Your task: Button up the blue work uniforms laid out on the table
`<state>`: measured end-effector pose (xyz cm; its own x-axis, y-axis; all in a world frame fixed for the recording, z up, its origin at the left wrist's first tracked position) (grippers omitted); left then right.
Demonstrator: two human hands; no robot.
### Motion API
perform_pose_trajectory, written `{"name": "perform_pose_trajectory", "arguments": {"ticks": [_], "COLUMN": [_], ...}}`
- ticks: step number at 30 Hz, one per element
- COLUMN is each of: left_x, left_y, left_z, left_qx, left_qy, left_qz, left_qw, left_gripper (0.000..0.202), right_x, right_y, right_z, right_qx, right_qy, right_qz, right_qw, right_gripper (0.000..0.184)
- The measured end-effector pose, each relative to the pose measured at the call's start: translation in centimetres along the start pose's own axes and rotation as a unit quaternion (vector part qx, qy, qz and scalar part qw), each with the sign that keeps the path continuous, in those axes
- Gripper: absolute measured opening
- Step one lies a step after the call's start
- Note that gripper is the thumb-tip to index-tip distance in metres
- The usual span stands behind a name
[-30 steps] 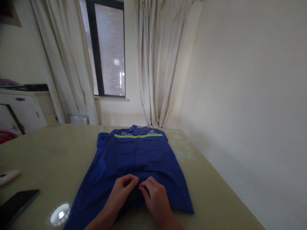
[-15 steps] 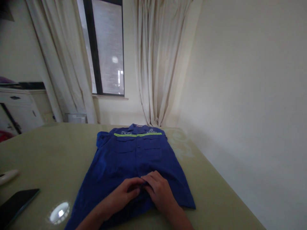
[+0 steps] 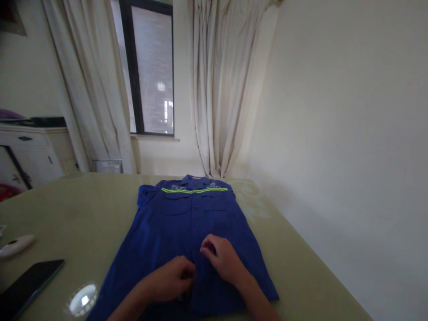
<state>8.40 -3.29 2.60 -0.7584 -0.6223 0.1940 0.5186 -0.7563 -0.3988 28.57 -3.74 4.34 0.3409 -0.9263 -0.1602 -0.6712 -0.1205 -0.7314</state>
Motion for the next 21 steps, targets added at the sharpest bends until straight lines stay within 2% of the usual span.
{"name": "perform_pose_trajectory", "arguments": {"ticks": [1,2,4,6,11,15,21], "left_x": [-0.4,-0.8,-1.7,-2.5,-4.1,-4.4,-3.9], "left_y": [-0.2,-0.3,-0.7,-1.0,-1.2,-1.2,-1.2], "left_z": [-0.7,-1.4,-2.7,-3.6,-3.4,-2.6,-2.0], "left_qx": [0.065,0.125,0.194,0.192,0.065,0.021,0.1], "left_qy": [-0.034,-0.064,-0.094,-0.087,-0.053,-0.014,0.032], "left_qz": [0.011,0.042,0.138,0.213,0.265,0.296,0.324], "left_qw": [0.997,0.989,0.967,0.954,0.961,0.955,0.94], "left_gripper": [0.017,0.021,0.029,0.036,0.038,0.03,0.034], "right_x": [-0.5,-1.1,-1.8,-2.1,-1.4,-0.9,-1.2], "right_y": [0.4,0.8,1.6,2.4,3.5,3.1,2.8], "right_z": [-0.1,-0.2,-0.3,-0.2,0.3,0.5,0.5], "right_qx": [0.037,0.073,0.13,0.17,0.277,0.238,0.081], "right_qy": [0.001,0.002,0.005,0.004,-0.055,-0.1,-0.08], "right_qz": [-0.012,-0.027,-0.051,-0.045,-0.021,0.0,0.023], "right_qw": [0.999,0.997,0.99,0.984,0.959,0.966,0.993], "right_gripper": [0.008,0.01,0.011,0.007,0.01,0.016,0.019]}}
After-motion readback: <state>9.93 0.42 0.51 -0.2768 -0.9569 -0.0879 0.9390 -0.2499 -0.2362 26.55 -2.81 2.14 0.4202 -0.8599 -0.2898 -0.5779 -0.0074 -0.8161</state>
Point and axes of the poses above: each hand's wrist, its own x-axis away from the middle knuckle, its own y-axis out of the palm, z = x × y, the point moved 1 cm from there along -x, towards the middle knuckle, and after that the axes turned 5 degrees about -z, right-handed, at the moved point
